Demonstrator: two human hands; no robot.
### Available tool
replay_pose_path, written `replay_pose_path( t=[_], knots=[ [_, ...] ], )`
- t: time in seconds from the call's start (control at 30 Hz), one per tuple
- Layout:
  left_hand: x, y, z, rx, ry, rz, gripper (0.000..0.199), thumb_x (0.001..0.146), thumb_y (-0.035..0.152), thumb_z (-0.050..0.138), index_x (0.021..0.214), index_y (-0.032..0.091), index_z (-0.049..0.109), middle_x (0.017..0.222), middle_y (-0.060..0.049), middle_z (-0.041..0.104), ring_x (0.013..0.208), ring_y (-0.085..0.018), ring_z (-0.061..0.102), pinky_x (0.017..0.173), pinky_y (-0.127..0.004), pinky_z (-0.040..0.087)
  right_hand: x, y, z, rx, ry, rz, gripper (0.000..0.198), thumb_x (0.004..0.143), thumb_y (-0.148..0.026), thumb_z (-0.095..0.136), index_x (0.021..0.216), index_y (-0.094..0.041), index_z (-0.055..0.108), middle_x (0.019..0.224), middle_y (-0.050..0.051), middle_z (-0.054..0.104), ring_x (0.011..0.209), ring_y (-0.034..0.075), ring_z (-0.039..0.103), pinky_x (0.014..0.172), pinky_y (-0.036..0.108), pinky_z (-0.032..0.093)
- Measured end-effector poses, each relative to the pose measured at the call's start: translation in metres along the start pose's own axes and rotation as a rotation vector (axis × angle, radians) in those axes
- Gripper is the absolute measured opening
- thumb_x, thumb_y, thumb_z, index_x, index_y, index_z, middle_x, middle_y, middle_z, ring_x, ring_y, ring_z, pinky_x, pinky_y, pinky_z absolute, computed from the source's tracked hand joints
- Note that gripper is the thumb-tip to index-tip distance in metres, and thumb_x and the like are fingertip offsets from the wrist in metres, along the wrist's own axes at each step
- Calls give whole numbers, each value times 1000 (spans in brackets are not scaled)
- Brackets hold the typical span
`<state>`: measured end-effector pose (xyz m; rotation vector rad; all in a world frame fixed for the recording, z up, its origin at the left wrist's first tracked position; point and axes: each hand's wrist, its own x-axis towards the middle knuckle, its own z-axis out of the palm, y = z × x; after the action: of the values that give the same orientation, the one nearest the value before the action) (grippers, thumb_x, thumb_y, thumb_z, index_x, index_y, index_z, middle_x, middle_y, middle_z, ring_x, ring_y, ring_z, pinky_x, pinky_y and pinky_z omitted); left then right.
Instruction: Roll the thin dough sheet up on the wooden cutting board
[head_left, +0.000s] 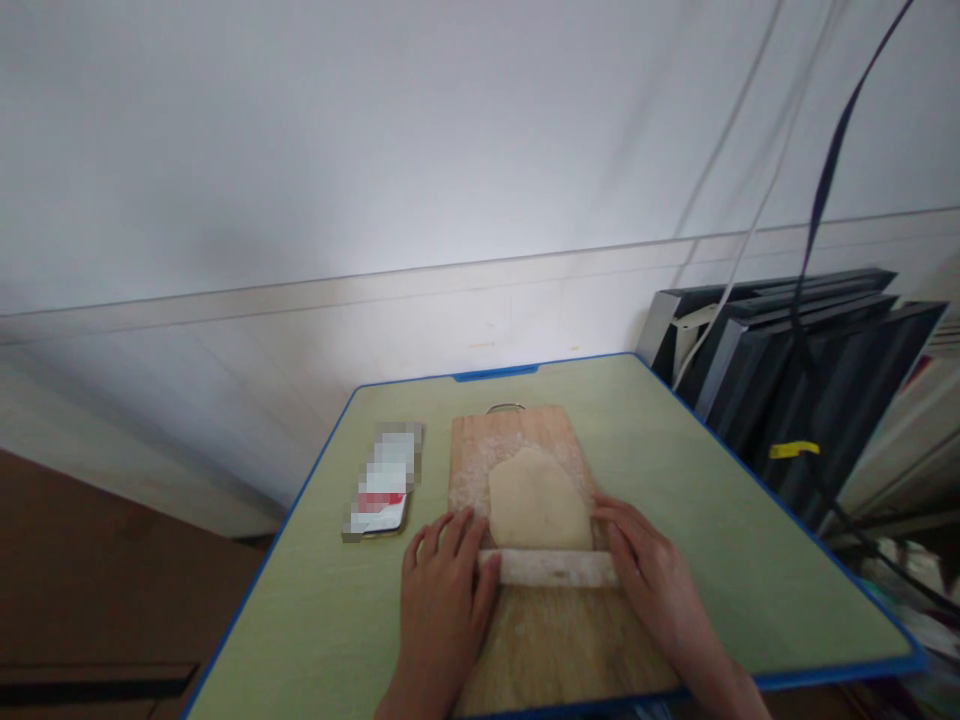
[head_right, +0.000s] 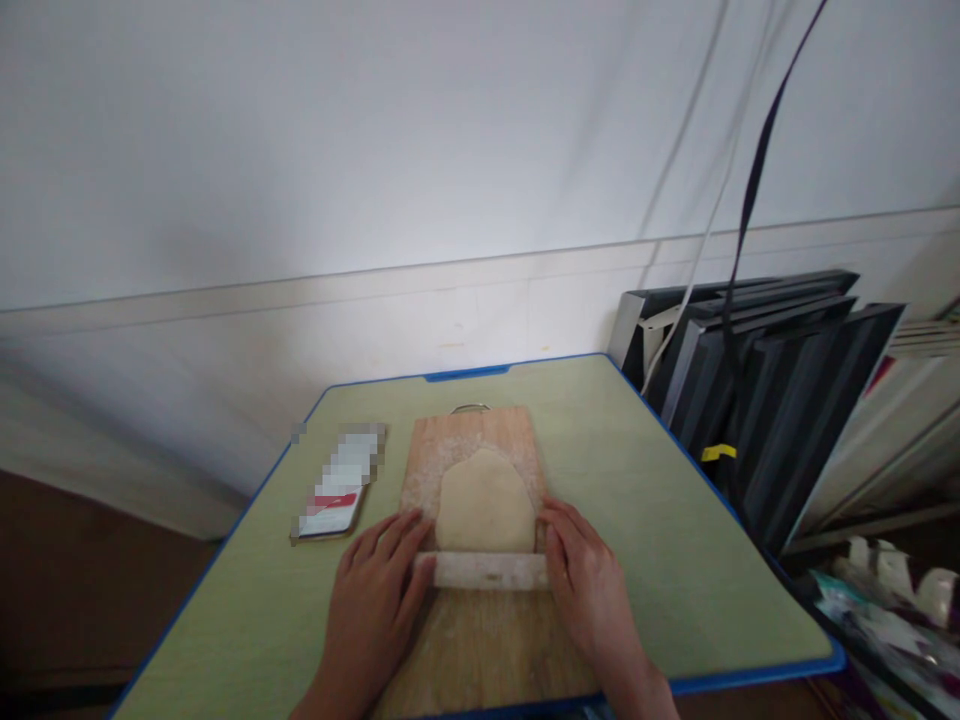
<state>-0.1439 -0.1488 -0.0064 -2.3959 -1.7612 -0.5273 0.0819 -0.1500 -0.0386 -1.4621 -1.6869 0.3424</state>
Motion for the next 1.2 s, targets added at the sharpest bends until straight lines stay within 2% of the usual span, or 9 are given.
replay_pose_path(
  t=[0.5, 0.63, 0.8, 1.03, 1.2],
  knots=[
    [0, 0, 0, 9, 25, -3, 31, 86, 28, 41, 109, 21, 59, 115, -5, 62, 106, -24, 52, 89, -46, 41, -1, 0, 0, 67, 25, 16, 26, 88, -24, 35, 91, -21, 60, 106, 9, 64, 99, 21, 59, 86, 37, 47],
    [-1, 0, 1, 12, -2, -13, 33, 87, 28, 38, 111, 20, 59, 117, -5, 61, 106, -24, 53, 89, -47, 41, -3, -1, 0, 97, 44, 16, 26, 89, -25, 34, 96, -19, 58, 104, 10, 64, 98, 20, 59, 86, 37, 47],
    [-5, -3, 4, 33, -13, 12, 38, 88, 29, 35, 121, 19, 52, 126, -6, 55, 118, -24, 46, 95, -47, 39, -4, 1, 2, 83, 98, 9, 27, 88, -25, 37, 101, -17, 59, 105, 11, 64, 100, 21, 59, 87, 37, 47],
    [-13, -4, 4, 107, -19, 41, 39, 88, 31, 36, 123, 20, 51, 128, -5, 53, 121, -25, 44, 98, -51, 35, -7, 9, 4, 12, 45, 10, 35, 88, -24, 33, 113, -17, 57, 111, 10, 63, 106, 21, 57, 91, 40, 46],
    [-5, -3, 2, 102, -25, 21, 37, 88, 29, 36, 120, 21, 54, 127, -5, 54, 120, -25, 45, 96, -49, 38, 5, 10, 2, -111, -7, -51, 37, 88, -22, 31, 117, -16, 53, 117, 11, 60, 110, 21, 54, 95, 43, 43]
  ],
)
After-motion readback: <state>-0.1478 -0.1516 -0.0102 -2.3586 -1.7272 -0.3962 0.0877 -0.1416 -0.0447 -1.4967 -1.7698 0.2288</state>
